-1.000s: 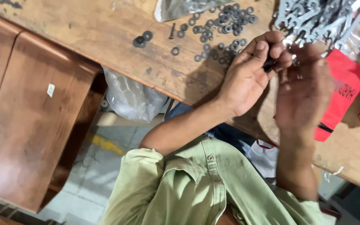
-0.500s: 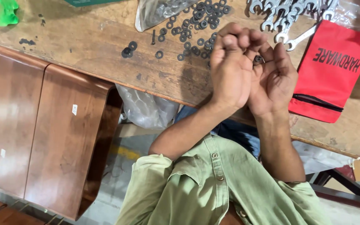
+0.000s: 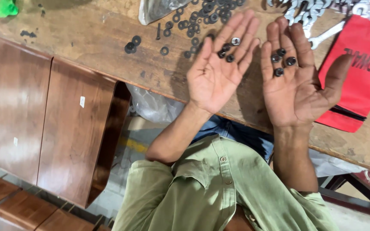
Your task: The person picks black rubber washers one at a time from a pile on a wooden workbench, holds a small group in one palm, and places them into a red hardware pouch on the bench. They occasionally gather washers from the table and continue transferring them into the pouch.
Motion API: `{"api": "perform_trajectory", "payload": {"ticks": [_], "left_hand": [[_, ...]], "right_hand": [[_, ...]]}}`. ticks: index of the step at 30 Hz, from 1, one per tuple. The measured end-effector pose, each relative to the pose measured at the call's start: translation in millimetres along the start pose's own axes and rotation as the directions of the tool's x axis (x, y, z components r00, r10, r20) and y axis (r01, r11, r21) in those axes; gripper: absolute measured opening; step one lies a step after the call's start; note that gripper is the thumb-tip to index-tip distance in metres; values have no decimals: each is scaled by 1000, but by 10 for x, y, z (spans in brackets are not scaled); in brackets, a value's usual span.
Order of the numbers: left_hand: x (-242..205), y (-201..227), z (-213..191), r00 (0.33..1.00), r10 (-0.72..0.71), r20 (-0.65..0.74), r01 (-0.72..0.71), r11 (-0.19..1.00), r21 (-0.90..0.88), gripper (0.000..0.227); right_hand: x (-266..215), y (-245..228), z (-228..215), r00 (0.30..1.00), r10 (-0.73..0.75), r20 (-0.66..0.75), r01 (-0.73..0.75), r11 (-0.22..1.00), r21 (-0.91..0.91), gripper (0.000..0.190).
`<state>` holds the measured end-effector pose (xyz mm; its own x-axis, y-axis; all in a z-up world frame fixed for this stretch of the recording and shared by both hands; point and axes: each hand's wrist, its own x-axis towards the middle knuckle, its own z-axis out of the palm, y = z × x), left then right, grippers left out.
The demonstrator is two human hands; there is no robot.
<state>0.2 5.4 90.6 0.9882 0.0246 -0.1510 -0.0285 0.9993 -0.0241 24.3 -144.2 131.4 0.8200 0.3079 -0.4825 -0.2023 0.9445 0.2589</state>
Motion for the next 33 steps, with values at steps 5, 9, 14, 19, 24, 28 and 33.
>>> {"api": "perform_trajectory", "payload": {"ticks": [5,9,14,19,24,28,33], "left_hand": [[2,27,11,983,-171,-62,159,974,-159,70],[-24,53,-96,978,-210,9,210,975,-73,69],[-44,51,-104,982,-187,15,188,977,-98,72],[-52,63,-162,982,-189,22,190,981,-36,70],[-54,65,-189,981,-191,30,191,982,1,70],[-57,53,-164,983,-184,8,184,983,-23,68],[-67,50,-175,986,-163,-31,161,985,-59,62]], "right_hand": [[23,51,-8,997,-76,-14,76,997,17,96],[90,-183,-309,996,-94,-12,94,996,-4,88],[155,-341,-590,949,99,300,153,685,-712,44],[183,-341,-628,972,67,227,95,769,-632,49],[177,-312,-619,984,30,177,78,818,-570,35],[165,-302,-596,980,21,196,106,782,-615,34],[121,-82,-358,994,-20,109,73,859,-506,52]]}}
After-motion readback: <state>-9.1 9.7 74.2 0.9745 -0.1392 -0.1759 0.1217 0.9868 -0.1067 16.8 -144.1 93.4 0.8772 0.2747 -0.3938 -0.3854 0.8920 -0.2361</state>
